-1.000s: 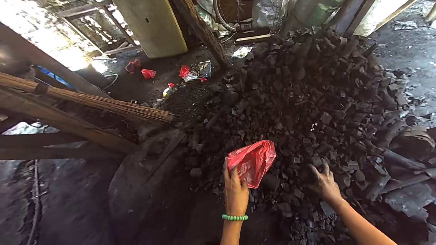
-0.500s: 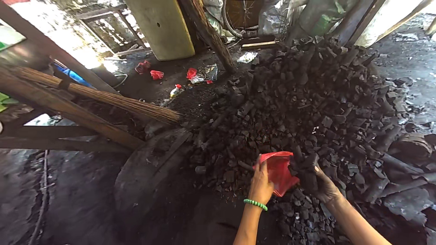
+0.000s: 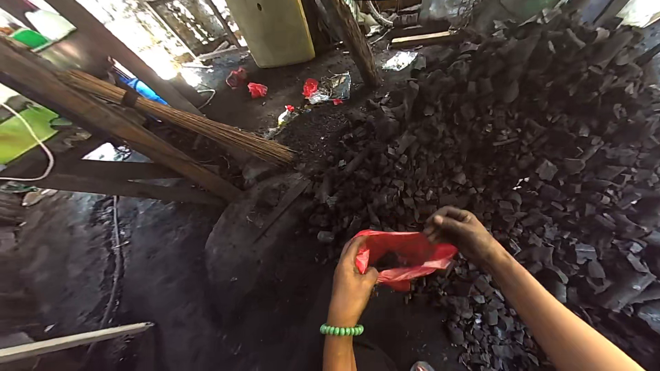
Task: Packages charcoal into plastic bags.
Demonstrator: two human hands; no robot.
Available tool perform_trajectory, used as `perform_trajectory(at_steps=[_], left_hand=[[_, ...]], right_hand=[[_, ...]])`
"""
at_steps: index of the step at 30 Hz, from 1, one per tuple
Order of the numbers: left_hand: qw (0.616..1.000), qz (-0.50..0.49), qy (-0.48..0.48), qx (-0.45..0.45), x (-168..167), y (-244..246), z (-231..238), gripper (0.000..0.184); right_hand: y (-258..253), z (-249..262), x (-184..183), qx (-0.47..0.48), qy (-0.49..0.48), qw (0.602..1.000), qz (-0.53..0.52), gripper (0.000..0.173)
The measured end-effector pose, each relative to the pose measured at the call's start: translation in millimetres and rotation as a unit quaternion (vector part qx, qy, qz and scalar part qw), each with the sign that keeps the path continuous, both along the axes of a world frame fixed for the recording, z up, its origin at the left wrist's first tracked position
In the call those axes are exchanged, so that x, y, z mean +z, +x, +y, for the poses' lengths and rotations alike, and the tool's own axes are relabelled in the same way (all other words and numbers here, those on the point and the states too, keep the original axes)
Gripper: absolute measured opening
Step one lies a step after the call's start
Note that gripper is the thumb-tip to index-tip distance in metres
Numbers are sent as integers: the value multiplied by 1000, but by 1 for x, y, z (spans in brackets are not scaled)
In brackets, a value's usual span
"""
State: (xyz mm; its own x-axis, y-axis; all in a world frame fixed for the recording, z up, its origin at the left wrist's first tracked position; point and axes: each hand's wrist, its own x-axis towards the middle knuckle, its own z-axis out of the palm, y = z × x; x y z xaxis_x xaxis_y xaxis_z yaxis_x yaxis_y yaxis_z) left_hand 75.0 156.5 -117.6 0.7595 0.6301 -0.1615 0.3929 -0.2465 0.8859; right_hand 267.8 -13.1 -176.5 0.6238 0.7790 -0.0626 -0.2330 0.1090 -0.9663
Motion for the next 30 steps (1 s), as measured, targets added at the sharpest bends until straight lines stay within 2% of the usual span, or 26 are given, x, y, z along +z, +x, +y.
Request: perform_trajectory(at_steps=[1,2,3,5,6,7,8,10,12,14,16,18,19,22,23,24,26,28,30], left_hand=[[999,31,25,-4,-1,-1,3,58],[996,78,50,-17,0,1,4,58],[989,129,69,-35,1,5,4,59],[969,213,97,-77,1,13,2,61],[958,250,104,-96,2,16,1,62],[951,270,104,-110,2,19,0,64],[951,269,99,-118,1,20,0,65],[964,225,73,-123,-1,16,0,64],[981,144,22,-127,-5,13,-1,63],[990,44,-37,-125,-11,14,-6,67],[988,-29,-96,-118,-14,21,-17,71],[988,-38,-99,-109,-16,31,-28,72],[990,-18,-80,-114,-19,37,-32,73],[979,93,0,-182,-28,53,-46,73],[969,132,19,-206,-29,57,-53,73],[958,167,39,-230,-30,61,-60,74],[938,205,56,-276,-31,67,-70,75],[930,214,40,-296,-29,71,-75,73],[955,162,-26,-246,-24,69,-70,69]], right_hand=[[6,3,-21,-48,-36,998,-25,12],[9,1,-44,-41,-142,983,-106,15],[8,-2,-65,18,-276,942,-192,34],[-15,-10,-99,173,-470,813,-295,62],[-30,-17,-113,206,-513,771,-317,67],[-43,-26,-124,199,-528,750,-344,68],[-50,-35,-130,179,-529,748,-360,66],[-54,-52,-130,155,-513,772,-342,62],[-48,-77,-128,95,-465,828,-298,55],[-36,-111,-123,-50,-379,884,-268,51],[-20,-149,-106,-229,-288,897,-245,50],[6,-187,-72,-383,-227,862,-243,54],[23,-208,-54,-440,-223,830,-261,54],[82,-276,-16,-545,-312,703,-334,57],[101,-294,-9,-555,-354,669,-345,60],[119,-309,-2,-547,-401,651,-340,62],[152,-333,3,-464,-507,663,-297,66],[178,-347,-4,-358,-575,676,-290,53],[175,-325,-2,-332,-572,685,-307,47]])
